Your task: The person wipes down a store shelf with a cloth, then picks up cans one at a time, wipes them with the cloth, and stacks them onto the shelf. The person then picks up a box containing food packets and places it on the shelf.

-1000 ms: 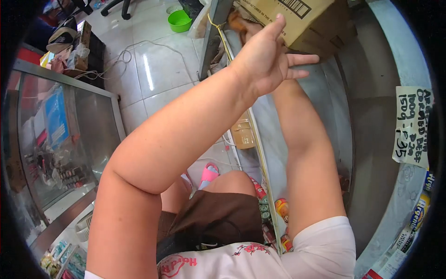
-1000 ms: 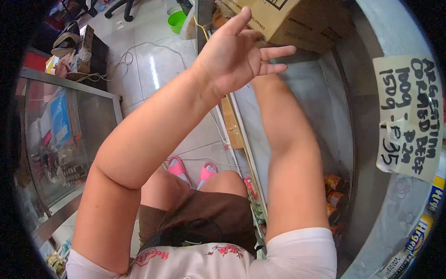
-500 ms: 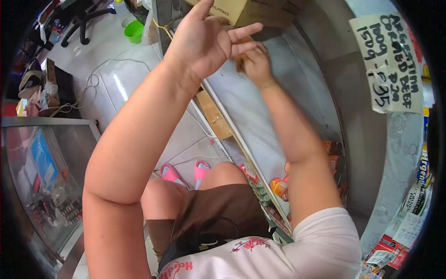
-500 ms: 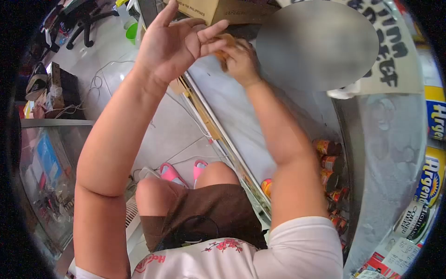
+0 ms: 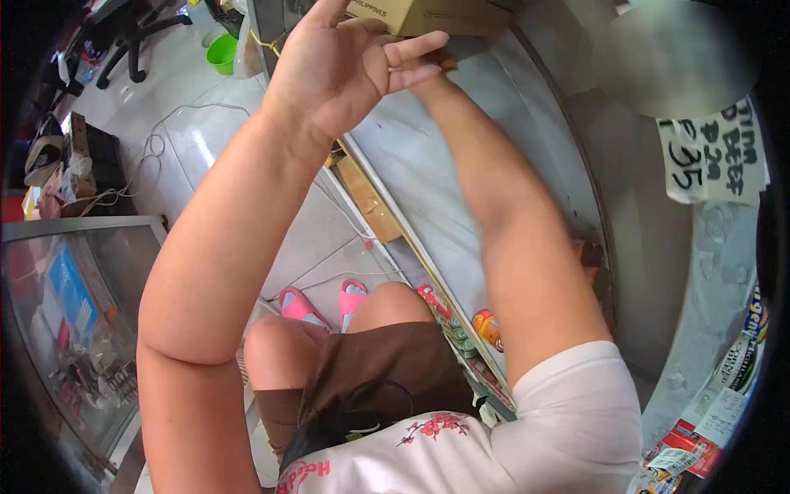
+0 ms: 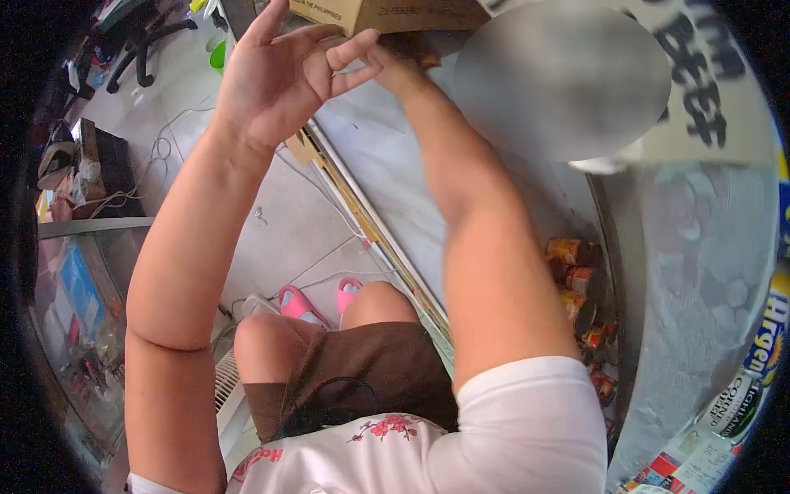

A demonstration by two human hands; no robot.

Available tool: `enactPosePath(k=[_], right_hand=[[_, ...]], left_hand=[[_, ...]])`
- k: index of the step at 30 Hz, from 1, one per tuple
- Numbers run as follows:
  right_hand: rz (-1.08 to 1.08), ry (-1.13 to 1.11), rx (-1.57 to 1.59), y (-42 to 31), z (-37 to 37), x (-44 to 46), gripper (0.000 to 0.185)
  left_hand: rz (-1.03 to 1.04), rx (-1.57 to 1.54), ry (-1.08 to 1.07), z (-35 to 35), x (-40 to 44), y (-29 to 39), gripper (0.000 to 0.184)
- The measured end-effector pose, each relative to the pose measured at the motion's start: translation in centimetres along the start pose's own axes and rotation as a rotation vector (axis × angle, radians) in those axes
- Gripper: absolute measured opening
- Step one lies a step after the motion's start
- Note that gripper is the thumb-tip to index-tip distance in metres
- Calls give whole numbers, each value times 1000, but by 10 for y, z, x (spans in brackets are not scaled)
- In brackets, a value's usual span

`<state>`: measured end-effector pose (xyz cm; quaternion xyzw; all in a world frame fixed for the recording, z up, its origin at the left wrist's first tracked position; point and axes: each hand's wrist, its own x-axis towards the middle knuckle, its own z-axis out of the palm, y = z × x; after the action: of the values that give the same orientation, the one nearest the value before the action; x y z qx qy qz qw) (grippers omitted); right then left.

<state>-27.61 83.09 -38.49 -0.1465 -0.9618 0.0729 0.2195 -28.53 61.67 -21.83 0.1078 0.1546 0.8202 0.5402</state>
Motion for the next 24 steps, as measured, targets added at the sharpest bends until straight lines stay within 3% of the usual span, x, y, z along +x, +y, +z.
enactPosePath(k=[4, 9, 10, 12, 13, 15, 17, 20, 22, 23, 24], right_hand=[[-29, 4, 154, -48, 14, 4, 29], [-374, 260, 260, -22, -31, -25, 24], [-281, 309, 269, -4, -44, -36, 23], [230, 343, 415, 46, -78, -71, 29], [245, 418, 285, 71, -100, -76, 36], [534, 261, 113, 130, -116, -105, 38], [751, 113, -218, 127, -108, -117, 40], [840, 46, -364, 126, -55, -87, 54], [586, 81, -458, 77, -27, -54, 54], [782, 61, 81, 22, -40, -26, 55], [782, 13, 176, -10, -30, -18, 51]], left_hand=[[5, 35, -31, -3, 2, -3, 68], [-74, -13, -18, -2, 2, 8, 65], [-67, 3, 0, -2, 1, 7, 65], [-61, 38, 30, -2, 0, 5, 63], [-49, 49, 20, -4, -1, 5, 64], [-27, 72, -1, -6, -2, 6, 64], [-30, 62, -5, -8, -3, 5, 64], [-7, 72, 12, -14, -3, 1, 64], [38, 105, 47, -16, -2, -2, 64], [76, 129, 74, -17, 0, -2, 65], [107, 149, 101, -18, 2, -3, 66]])
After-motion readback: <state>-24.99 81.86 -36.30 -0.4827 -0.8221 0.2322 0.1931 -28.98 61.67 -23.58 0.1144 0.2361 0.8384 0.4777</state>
